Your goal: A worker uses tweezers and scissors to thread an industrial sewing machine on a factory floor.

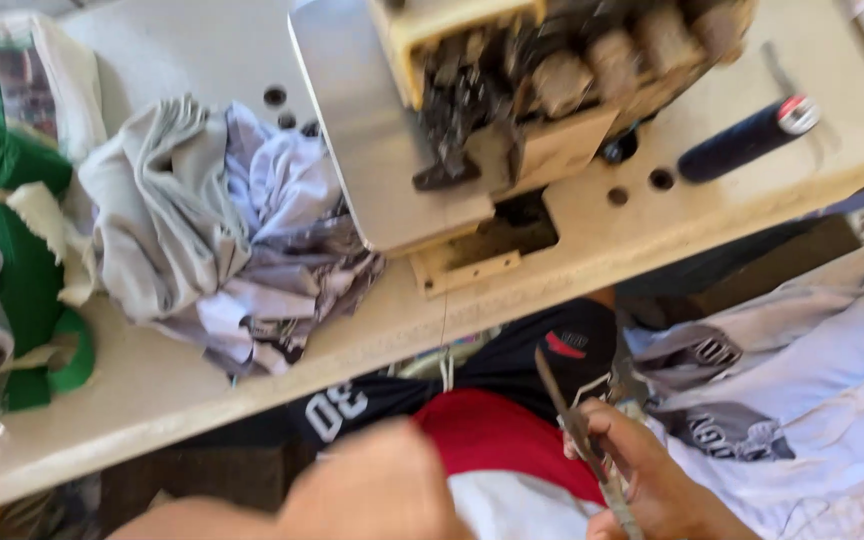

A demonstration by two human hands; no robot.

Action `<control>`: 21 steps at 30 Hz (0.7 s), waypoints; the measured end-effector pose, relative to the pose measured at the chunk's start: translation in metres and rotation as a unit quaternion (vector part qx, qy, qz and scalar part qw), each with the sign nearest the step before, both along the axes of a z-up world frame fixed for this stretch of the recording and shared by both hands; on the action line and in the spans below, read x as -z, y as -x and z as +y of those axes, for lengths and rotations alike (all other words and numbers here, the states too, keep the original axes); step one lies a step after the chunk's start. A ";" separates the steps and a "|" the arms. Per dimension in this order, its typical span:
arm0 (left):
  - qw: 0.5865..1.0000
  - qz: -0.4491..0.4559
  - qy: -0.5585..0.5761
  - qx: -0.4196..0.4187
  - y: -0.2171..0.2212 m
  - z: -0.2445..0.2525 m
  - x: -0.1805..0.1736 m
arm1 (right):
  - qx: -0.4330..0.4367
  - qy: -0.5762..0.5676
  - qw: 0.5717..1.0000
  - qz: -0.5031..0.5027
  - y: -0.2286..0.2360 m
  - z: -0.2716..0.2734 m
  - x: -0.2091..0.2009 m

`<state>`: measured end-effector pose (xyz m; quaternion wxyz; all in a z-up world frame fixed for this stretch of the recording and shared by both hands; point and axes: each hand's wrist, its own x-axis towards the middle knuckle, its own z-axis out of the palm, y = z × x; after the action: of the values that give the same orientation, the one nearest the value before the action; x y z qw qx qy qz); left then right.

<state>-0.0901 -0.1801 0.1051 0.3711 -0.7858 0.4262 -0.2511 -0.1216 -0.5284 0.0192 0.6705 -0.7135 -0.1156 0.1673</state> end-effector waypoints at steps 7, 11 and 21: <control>0.716 0.335 0.608 0.080 -0.112 -0.055 -0.058 | -0.070 -0.197 0.945 0.251 0.006 0.031 -0.022; 0.729 0.309 0.605 0.080 -0.110 -0.058 -0.042 | -0.073 -0.205 0.950 0.223 -0.004 0.047 -0.031; 0.584 0.434 0.686 0.027 -0.100 -0.065 -0.038 | -0.015 -0.161 0.978 0.135 -0.032 0.063 -0.039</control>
<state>0.0098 -0.2450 0.1428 -0.5142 -0.8105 0.2591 -0.1079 -0.0900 -0.4655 0.0577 0.7834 -0.5654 -0.0604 0.2511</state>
